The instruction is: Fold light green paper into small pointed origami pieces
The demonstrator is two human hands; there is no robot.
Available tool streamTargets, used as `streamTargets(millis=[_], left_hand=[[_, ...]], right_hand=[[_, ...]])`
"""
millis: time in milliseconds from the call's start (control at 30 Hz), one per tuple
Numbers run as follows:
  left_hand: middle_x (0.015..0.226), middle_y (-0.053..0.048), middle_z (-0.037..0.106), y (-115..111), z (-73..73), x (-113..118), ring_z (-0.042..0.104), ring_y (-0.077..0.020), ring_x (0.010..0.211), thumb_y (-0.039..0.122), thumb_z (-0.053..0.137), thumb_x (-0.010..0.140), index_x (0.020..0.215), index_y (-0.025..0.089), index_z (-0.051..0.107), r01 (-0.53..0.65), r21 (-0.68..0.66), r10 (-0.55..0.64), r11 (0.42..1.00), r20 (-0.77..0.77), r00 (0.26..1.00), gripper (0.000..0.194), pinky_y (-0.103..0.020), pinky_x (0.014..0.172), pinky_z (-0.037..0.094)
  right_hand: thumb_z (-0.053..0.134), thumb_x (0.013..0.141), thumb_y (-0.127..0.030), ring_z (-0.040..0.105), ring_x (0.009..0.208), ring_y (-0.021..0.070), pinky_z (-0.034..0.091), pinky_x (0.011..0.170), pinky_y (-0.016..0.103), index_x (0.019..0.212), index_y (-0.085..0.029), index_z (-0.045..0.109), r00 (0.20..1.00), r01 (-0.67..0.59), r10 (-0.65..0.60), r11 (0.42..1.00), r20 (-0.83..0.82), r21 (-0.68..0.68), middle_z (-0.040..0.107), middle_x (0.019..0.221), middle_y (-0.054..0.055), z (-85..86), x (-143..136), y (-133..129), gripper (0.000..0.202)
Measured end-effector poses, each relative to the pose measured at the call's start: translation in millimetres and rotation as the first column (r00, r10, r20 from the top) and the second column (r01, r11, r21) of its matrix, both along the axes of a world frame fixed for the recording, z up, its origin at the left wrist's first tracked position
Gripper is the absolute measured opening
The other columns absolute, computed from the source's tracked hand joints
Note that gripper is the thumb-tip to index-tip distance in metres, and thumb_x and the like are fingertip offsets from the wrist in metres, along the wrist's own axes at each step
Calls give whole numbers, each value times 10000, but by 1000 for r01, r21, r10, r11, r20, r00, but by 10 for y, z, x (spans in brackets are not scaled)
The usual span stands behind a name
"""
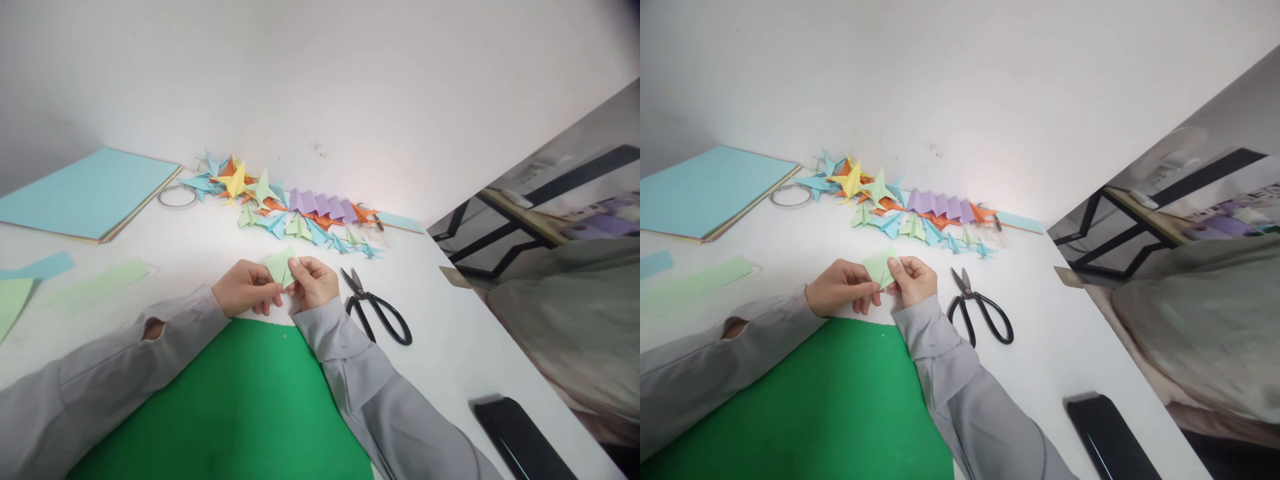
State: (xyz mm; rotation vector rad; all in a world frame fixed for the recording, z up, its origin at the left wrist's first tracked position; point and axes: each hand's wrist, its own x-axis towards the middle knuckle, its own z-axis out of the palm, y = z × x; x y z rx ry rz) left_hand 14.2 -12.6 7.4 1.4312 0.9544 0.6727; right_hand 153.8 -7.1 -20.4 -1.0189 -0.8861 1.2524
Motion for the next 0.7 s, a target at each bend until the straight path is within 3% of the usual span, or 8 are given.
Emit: streamTargets(millis=[133,500,700], left_hand=[[414,-7,560,-3,10,13,501,-76,361,280,623,681,563,92,603,-21,-6,21,1000,-17,1000,223,-185,380,397],[416,-31,575,33,12,-28,517,-89,364,359,645,661,593,69,622,64,-48,-63,997,28,998,299,-192,381,405],[477,-22,601,11,-23,-8,535,-90,383,286,669,632,568,91,587,20,-26,-18,999,55,998,221,-189,371,415]], right_hand=[[744,542,-382,434,281,62,321,289,168,602,-138,601,1000,9,-9,1000,-4,-12,537,363,-43,7,-1,-7,289],[742,547,-391,439,281,59,330,296,161,600,-140,591,1000,-13,13,1000,-21,-8,541,355,-44,13,-1,-16,298],[736,563,-372,436,285,51,316,296,151,604,-135,596,1000,6,-6,1000,-6,0,539,356,-46,25,-13,-30,278]])
